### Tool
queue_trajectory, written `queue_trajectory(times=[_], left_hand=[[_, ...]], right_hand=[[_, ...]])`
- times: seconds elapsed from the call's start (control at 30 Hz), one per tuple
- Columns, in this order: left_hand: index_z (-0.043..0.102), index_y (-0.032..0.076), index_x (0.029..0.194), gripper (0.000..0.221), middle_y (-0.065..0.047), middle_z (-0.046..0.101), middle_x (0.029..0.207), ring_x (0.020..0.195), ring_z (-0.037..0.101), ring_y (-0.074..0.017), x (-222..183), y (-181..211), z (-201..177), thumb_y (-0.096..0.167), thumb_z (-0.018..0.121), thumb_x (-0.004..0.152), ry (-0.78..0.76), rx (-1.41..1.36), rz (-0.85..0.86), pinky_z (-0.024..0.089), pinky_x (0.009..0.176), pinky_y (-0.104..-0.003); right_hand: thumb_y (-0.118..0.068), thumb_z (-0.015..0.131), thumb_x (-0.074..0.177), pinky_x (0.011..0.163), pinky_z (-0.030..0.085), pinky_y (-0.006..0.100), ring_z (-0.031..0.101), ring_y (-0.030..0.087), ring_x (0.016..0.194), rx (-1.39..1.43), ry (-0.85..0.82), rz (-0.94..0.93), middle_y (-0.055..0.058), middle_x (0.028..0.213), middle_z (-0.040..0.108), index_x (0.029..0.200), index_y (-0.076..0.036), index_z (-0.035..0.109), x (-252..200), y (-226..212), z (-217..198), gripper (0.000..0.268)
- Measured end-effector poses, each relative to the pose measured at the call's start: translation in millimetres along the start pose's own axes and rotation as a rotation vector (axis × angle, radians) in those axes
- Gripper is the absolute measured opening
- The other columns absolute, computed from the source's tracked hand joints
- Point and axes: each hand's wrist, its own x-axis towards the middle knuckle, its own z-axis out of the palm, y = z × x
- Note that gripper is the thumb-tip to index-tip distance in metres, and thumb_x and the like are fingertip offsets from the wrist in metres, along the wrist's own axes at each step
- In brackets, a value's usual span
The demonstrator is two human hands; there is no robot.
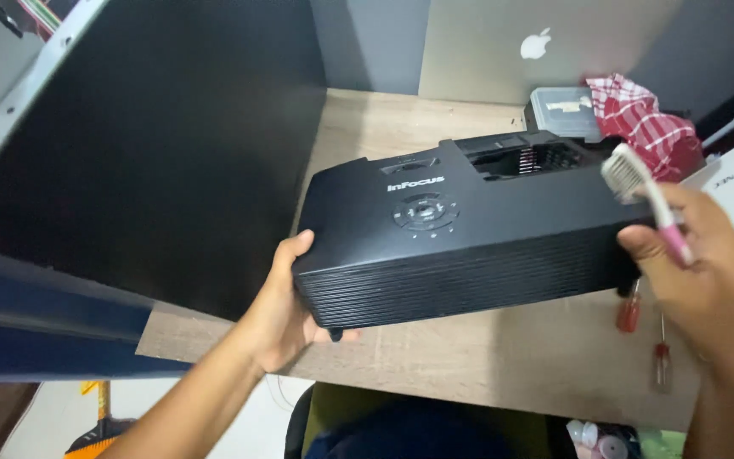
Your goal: Disassembling a projector case and cleaning the components using a screwdriver, toothbrush, and cloth.
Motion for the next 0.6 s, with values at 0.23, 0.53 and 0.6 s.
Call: queue_trajectory(times=[0.23,0.53,0.6], left_hand=[[0.057,0.0,0.137,0.08,-0.026,0.071,0.102,0.068,0.069,-0.0401,18.6,-36.1,1.5,0.056,0.055,0.079,0.016,-0.209,0.107,0.058,0.049,-0.045],[0.061,-0.002,0.134,0.077,-0.027,0.071,0.094,0.061,0.065,-0.0419,16.4,-36.6,13.7,0.054,0.051,0.081,0.133,-0.185,0.149,0.054,0.047,-0.046],[0.062,-0.003,0.13,0.077,-0.027,0.07,0.088,0.059,0.065,-0.0419,14.0,-33.1,16.7,0.056,0.052,0.082,0.104,-0.185,0.157,0.054,0.047,-0.044]], right_hand=[[-0.035,0.057,0.1,0.088,0.043,0.047,0.06,0.038,0.101,0.155,-0.057,0.137,0.015,0.128,0.061,0.157,-0.016,0.047,5.5,-0.3,26.6,0.061],[-0.006,0.053,0.111,0.073,0.057,0.045,0.07,0.037,0.09,-0.417,0.651,-0.737,0.031,0.119,0.071,0.127,0.015,0.049,-129.9,34.7,147.1,0.027],[-0.027,0.056,0.113,0.064,0.058,0.037,0.076,0.028,0.092,-0.796,0.62,-0.881,0.02,0.126,0.074,0.155,0.004,0.033,-173.2,56.1,188.2,0.057]])
